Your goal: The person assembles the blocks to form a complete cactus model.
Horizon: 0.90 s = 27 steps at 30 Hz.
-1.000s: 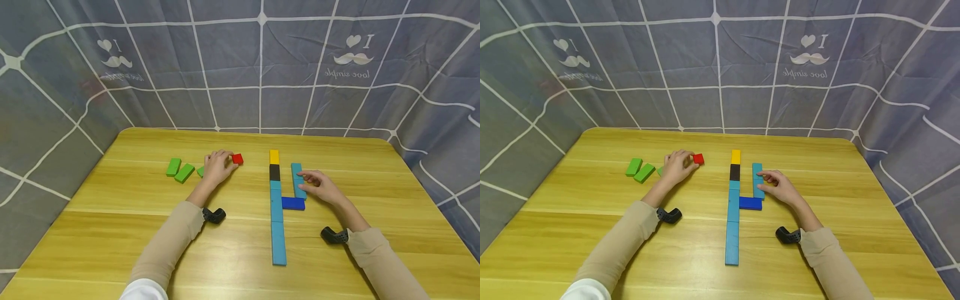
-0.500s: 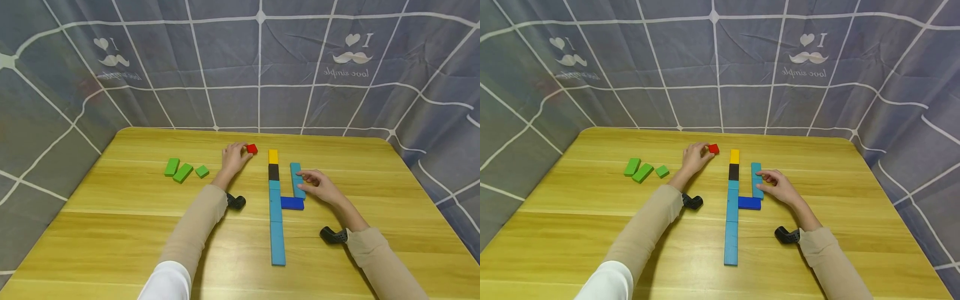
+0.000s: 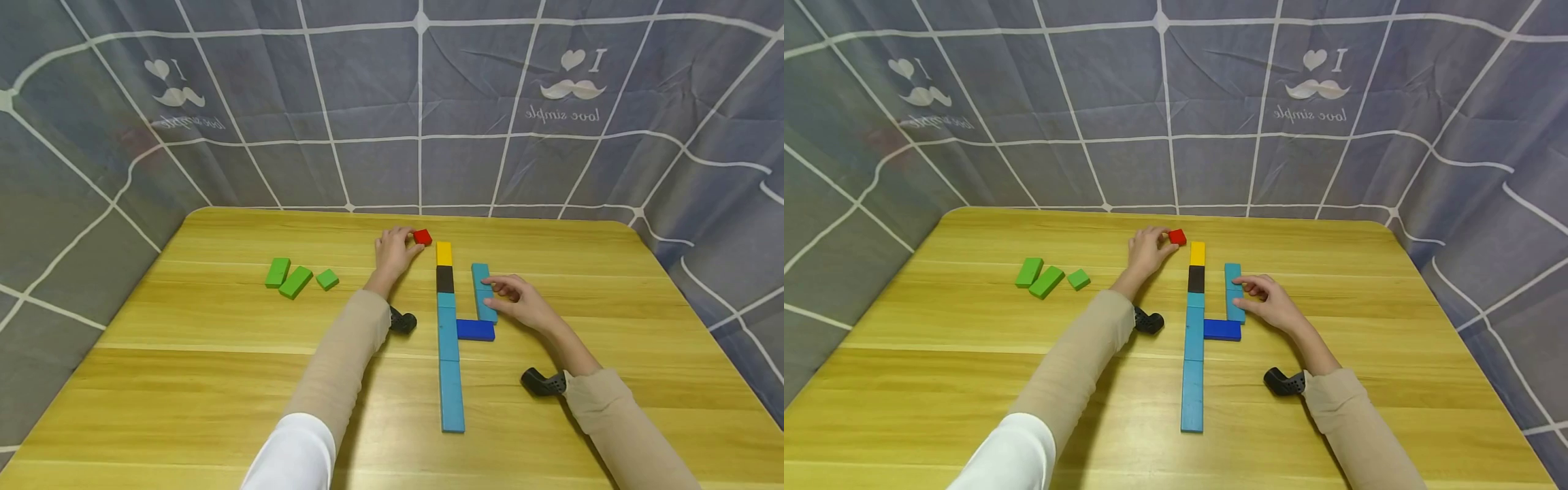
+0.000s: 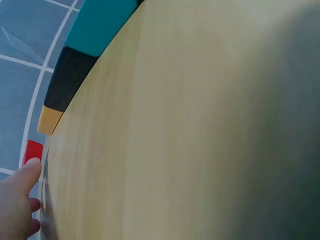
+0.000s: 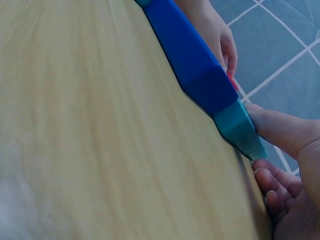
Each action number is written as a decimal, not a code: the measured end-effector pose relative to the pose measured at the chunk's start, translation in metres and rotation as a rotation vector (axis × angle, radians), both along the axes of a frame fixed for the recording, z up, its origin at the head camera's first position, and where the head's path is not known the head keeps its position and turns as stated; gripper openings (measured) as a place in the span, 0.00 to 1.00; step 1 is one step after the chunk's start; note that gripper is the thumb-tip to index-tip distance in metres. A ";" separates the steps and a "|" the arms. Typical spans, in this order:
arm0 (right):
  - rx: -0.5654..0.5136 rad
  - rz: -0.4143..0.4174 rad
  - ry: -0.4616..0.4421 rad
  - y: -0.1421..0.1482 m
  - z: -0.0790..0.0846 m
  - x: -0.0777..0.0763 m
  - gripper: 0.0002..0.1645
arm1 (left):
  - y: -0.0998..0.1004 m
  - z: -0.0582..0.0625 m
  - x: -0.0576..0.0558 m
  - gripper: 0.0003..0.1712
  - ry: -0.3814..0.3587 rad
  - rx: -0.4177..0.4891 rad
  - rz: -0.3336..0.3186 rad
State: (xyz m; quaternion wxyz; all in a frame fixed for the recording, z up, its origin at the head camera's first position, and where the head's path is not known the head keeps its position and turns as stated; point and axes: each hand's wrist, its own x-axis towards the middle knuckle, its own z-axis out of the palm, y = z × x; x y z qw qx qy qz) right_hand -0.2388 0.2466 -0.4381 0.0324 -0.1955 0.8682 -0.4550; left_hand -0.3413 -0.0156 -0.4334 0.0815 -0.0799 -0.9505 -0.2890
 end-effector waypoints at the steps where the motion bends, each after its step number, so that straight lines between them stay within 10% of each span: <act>1: 0.001 0.000 -0.006 0.000 0.000 0.000 0.24 | 0.001 0.000 0.000 0.26 0.001 -0.007 0.005; 13: 0.033 -0.013 -0.024 0.000 0.001 0.000 0.24 | 0.012 0.000 0.002 0.26 -0.029 -0.061 0.054; 20: 0.036 -0.013 -0.017 0.000 -0.002 -0.002 0.24 | 0.009 -0.005 0.005 0.24 0.047 0.040 -0.010; 27: 0.039 -0.020 -0.016 0.000 -0.001 -0.001 0.24 | 0.011 -0.006 0.008 0.30 0.008 -0.053 -0.089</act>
